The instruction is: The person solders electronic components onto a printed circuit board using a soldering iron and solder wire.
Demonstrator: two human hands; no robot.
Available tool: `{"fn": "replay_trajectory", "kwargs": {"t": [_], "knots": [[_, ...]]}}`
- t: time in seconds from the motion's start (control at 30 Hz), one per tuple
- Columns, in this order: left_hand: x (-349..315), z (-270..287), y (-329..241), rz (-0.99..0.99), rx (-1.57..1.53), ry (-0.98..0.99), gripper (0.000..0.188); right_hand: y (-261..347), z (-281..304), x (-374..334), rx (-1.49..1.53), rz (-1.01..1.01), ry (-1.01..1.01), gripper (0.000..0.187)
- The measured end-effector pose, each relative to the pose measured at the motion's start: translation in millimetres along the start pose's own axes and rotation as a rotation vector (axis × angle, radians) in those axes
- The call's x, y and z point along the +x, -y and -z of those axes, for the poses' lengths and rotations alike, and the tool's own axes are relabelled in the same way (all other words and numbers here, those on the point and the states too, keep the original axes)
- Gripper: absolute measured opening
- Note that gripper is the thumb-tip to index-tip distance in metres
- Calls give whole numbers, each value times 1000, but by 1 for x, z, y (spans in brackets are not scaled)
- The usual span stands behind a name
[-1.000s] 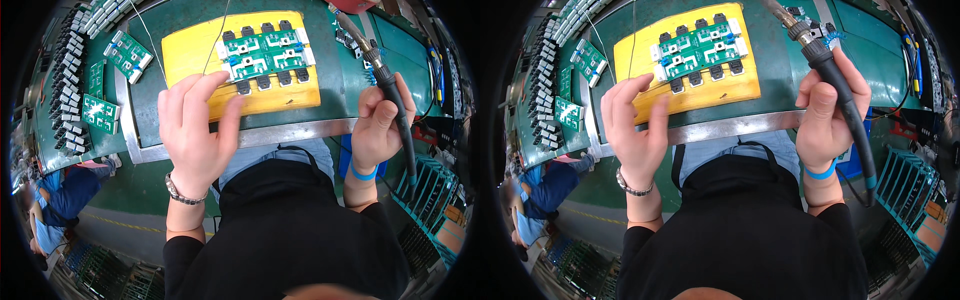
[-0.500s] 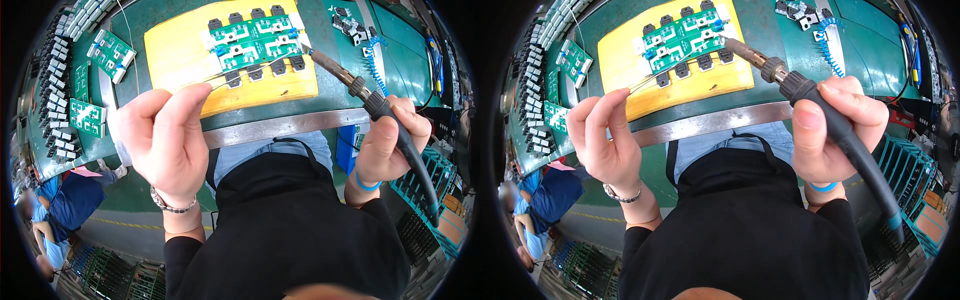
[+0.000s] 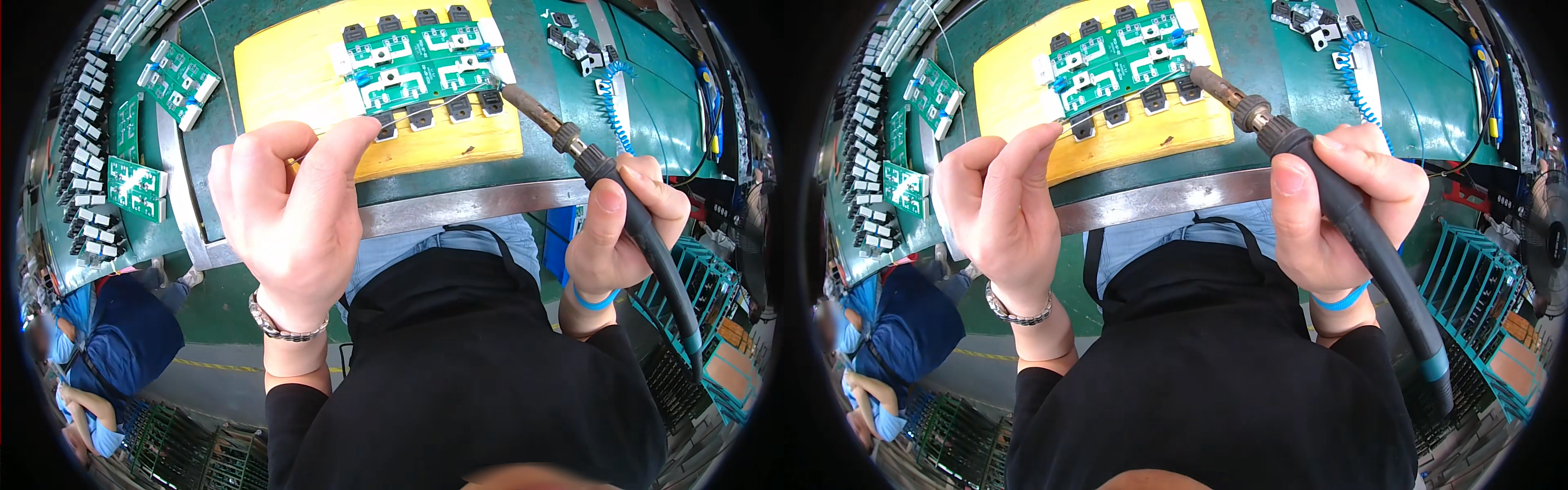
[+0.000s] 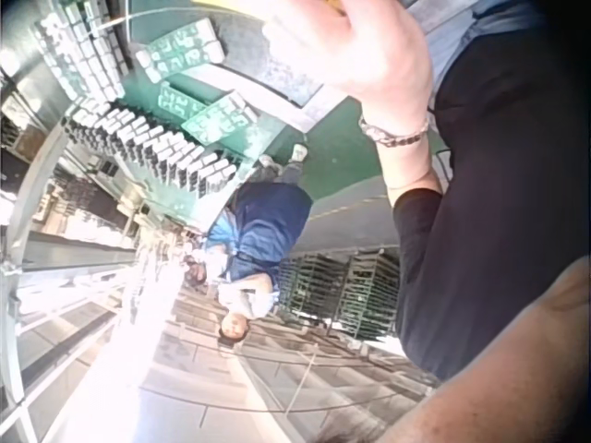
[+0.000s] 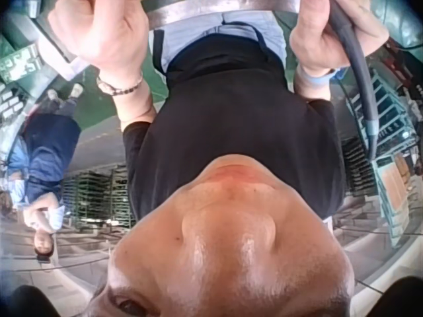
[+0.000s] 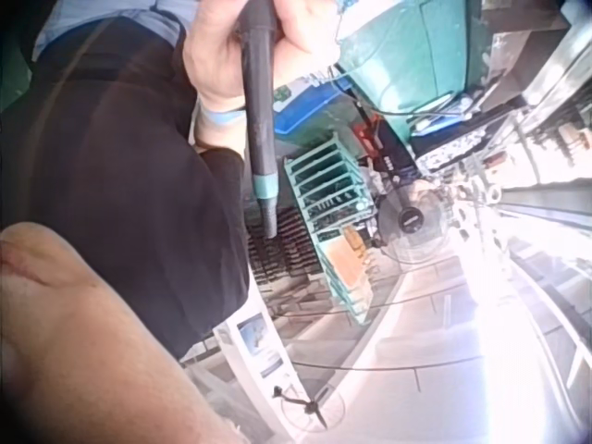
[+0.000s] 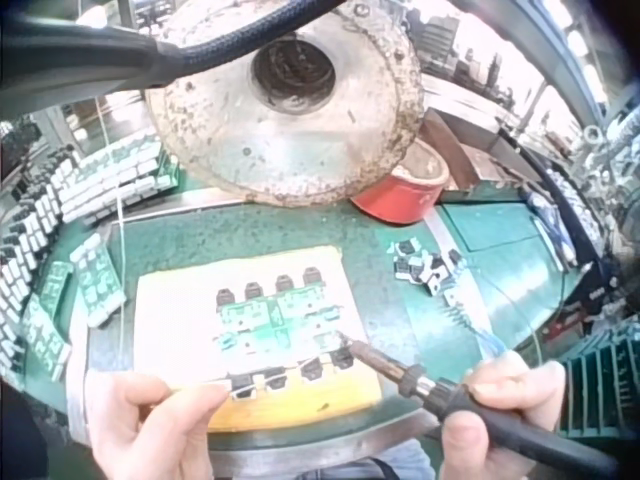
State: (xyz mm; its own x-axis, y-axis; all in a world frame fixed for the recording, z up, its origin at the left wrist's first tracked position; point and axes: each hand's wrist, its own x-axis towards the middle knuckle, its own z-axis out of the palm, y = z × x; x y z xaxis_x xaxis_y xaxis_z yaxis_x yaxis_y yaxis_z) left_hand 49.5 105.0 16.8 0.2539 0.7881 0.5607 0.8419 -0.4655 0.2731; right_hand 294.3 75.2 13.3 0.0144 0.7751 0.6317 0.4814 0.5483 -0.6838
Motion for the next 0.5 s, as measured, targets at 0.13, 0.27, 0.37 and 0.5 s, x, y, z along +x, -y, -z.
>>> {"fn": "replay_trajectory", "kwargs": {"t": [0.13,0.27,0.37,0.5], "knots": [[0,-2,0,-15,5,-10,16,0,-1,0,0,-5,10,31],[1,-3,1,-41,21,-31,18,-1,-1,-1,11,-29,-4,32],[2,-3,1,-56,20,-39,18,-1,0,-2,17,-36,2,32],[3,-3,-1,-43,32,-15,18,-1,-1,-2,27,-42,6,33]]}}
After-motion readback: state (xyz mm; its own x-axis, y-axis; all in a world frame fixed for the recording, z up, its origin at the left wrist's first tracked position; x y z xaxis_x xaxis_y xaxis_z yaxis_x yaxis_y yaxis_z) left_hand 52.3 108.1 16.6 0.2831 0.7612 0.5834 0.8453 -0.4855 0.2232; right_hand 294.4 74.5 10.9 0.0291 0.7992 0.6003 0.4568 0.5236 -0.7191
